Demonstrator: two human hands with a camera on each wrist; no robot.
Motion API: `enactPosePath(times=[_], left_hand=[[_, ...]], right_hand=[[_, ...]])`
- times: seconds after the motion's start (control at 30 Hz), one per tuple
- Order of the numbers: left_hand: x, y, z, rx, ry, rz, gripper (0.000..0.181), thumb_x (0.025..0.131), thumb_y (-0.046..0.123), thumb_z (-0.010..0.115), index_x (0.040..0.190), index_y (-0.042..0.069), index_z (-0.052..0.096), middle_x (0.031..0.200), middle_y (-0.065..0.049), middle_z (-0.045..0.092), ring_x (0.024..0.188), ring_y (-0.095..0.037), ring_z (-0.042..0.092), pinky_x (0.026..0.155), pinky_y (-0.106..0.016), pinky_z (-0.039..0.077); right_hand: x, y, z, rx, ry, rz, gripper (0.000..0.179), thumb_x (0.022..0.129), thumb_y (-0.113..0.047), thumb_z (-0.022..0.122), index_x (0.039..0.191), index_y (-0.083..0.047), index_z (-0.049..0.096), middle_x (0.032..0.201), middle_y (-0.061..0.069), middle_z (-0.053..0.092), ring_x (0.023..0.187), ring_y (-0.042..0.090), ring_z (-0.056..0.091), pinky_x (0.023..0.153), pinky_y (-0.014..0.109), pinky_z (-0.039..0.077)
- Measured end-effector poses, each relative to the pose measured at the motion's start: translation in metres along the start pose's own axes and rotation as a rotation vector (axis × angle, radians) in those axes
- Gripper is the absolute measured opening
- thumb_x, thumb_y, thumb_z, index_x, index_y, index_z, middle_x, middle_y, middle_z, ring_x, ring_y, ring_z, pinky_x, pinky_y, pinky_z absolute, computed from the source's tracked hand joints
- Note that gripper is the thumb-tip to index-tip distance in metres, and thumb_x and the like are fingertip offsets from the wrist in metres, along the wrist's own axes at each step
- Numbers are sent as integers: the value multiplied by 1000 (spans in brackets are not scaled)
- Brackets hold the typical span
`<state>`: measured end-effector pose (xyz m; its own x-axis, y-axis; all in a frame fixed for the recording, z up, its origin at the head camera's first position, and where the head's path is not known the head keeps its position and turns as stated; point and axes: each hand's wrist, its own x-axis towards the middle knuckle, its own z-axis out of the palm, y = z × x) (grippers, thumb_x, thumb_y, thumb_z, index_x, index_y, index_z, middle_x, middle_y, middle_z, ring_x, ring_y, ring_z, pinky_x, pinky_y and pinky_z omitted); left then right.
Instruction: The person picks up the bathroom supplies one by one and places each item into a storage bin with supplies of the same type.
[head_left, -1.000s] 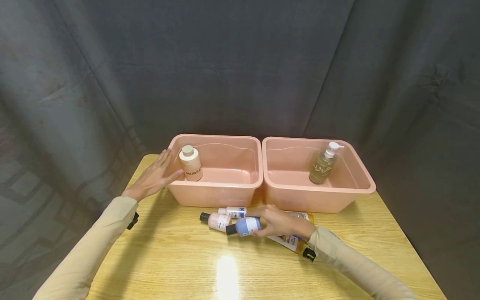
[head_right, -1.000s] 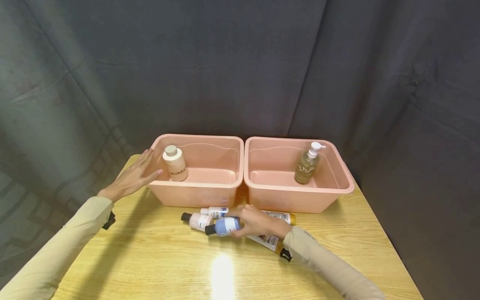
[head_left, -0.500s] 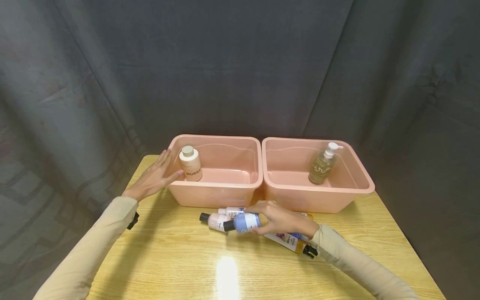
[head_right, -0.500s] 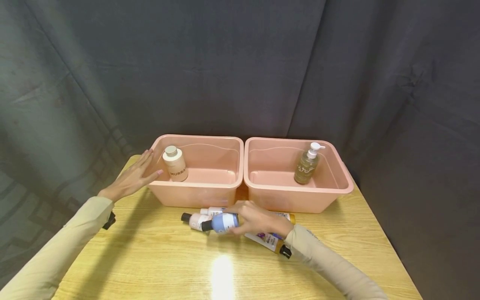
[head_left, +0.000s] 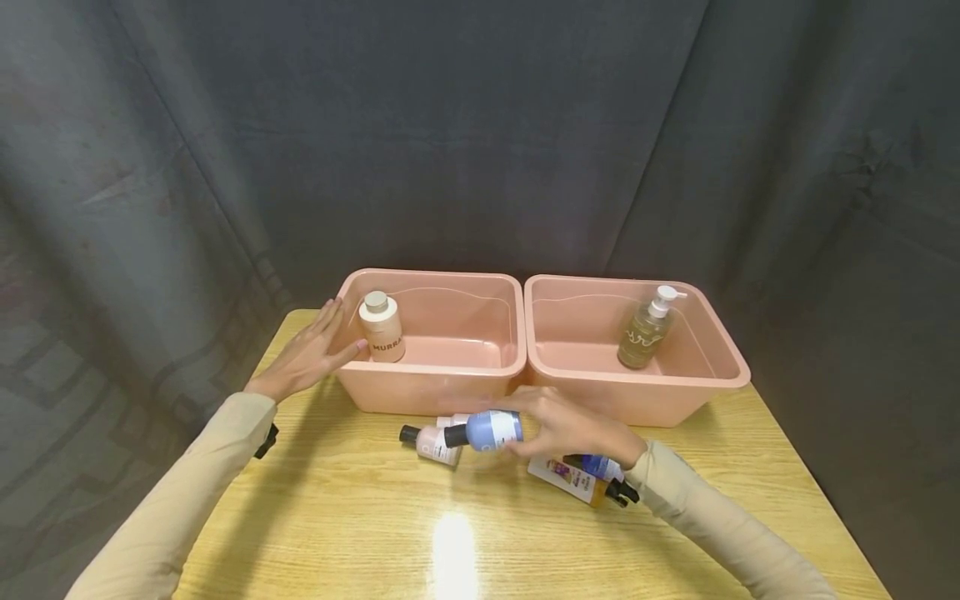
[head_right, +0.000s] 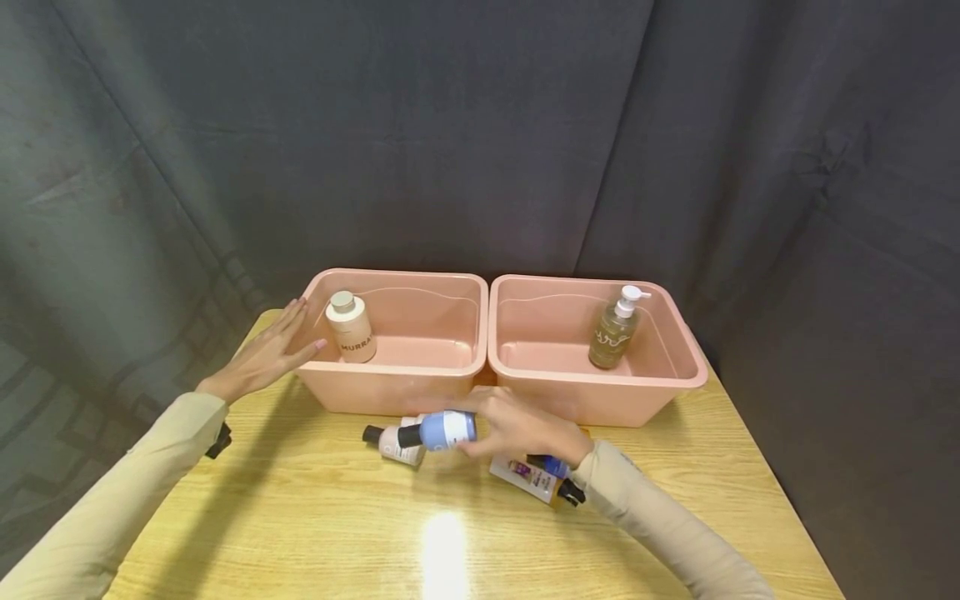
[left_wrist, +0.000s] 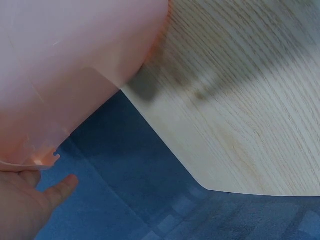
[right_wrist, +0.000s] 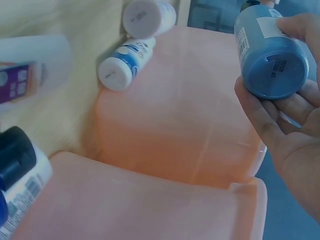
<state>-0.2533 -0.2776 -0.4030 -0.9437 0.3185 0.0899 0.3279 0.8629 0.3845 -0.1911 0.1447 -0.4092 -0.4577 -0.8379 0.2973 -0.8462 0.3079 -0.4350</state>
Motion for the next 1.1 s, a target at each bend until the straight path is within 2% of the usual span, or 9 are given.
enactPosePath(times=[0.2,0.43,0.47,0.67,0.7,0.77,0.87,0.93,1.1], left_hand=[[0,0,-1,2,-6,-2,91,99,61,43,159,6,2,164,-6,-9,150,-31,-3,115,-62,12],[0,0,-1,6,-7,-1,91,98,62,42,158,5,3,165,-11,-6,150,-31,-3,114,-62,13],[0,0,-1,7,-8,-1,91,98,61,42,158,5,3,165,-11,-6,150,-31,-3,115,-62,13],[1,0,0,12,-9,6,90,99,58,45,158,4,4,165,-12,-5,150,-30,-4,116,-60,12],[1,0,0,12,-9,5,90,99,57,45,158,4,4,165,-12,-5,150,-30,-4,115,-60,12],[1,0,0,10,-10,4,90,99,57,46,158,4,4,165,-12,-5,150,-30,-4,115,-60,12],[1,0,0,12,-10,3,91,98,60,44,158,4,4,165,-12,-5,150,-30,-4,115,-61,12],[1,0,0,14,-7,3,91,98,61,44,158,4,5,165,-12,-5,150,-29,-4,115,-60,12],[1,0,1,12,0,3,90,98,58,46,158,4,6,165,-11,-4,150,-29,-3,116,-59,12]], right_hand=[[2,-3,-8,3,27,-14,53,81,-19,76,129,-2,64,106,2,70,81,5,57,72,20,52],[7,-5,-15,5,33,-40,49,85,-23,74,128,-2,64,114,3,69,95,8,61,83,29,53],[8,-5,-15,2,36,-49,50,85,-24,74,129,-2,63,115,3,69,93,8,60,89,34,52],[13,-5,-22,-7,87,-102,52,82,-22,75,129,-2,64,118,4,69,67,2,46,82,34,50],[14,-5,-23,-4,97,-108,52,81,-21,76,129,-2,64,118,4,70,68,2,47,76,29,50],[15,-6,-25,4,117,-111,52,80,-20,77,127,-2,66,114,4,71,74,4,55,76,26,51],[15,-8,-29,21,135,-97,52,78,-18,80,125,-2,66,112,7,71,92,12,64,82,28,54],[16,-9,-32,19,144,-79,51,78,-18,80,124,-1,66,114,9,71,102,19,66,87,32,54],[19,-9,-38,7,155,-45,51,80,-22,80,124,0,67,115,10,70,103,21,65,88,35,55]])
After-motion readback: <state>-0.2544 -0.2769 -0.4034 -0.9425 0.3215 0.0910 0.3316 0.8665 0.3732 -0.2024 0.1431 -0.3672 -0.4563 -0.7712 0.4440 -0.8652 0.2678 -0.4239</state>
